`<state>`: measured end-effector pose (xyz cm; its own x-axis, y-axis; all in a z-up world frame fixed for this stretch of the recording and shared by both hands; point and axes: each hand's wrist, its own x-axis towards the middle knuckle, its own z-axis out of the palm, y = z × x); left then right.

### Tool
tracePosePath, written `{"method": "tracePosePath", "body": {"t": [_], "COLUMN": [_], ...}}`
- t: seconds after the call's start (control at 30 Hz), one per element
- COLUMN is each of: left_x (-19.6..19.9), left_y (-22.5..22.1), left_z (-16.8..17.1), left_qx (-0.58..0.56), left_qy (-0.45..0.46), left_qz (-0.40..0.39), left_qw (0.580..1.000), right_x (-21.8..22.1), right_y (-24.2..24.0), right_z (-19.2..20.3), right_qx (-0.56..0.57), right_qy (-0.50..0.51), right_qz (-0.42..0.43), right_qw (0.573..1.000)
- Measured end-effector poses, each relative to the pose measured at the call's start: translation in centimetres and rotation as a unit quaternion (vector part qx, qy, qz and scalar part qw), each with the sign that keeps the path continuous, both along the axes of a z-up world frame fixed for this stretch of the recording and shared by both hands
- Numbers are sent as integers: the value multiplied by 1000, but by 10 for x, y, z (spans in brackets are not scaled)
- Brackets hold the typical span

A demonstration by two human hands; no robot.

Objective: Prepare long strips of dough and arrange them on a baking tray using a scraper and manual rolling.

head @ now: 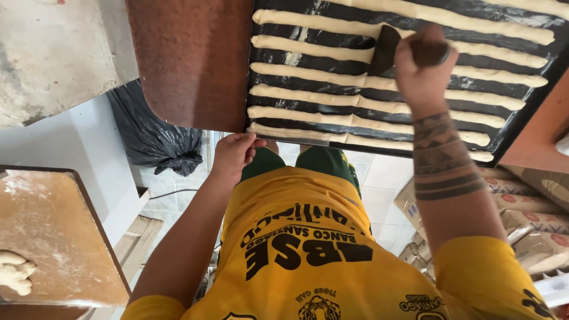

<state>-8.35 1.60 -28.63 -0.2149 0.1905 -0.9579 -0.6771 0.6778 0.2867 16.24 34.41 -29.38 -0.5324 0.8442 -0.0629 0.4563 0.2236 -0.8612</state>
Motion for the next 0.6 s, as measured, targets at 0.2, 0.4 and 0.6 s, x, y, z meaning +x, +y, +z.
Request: {"method": "tracePosePath", "body": {"t": [0.2,0.4,0.6], "left_x": [0,-3,-2], "left_y": [1,8,5], "left_z": [3,15,10], "left_qx": [6,-15,-18], "left_qy": [2,-4,-7], "left_qz": [2,-7,18], "left_qw": [1000,1000,1000], "right_x": [-7,-22,-27], "right_y": [32,44,59], "right_z": [36,32,12], "right_qx": [91,119,141], "right_qy": [60,57,30], "right_qz": [-29,-16,10], "right_qw": [994,991,990]}}
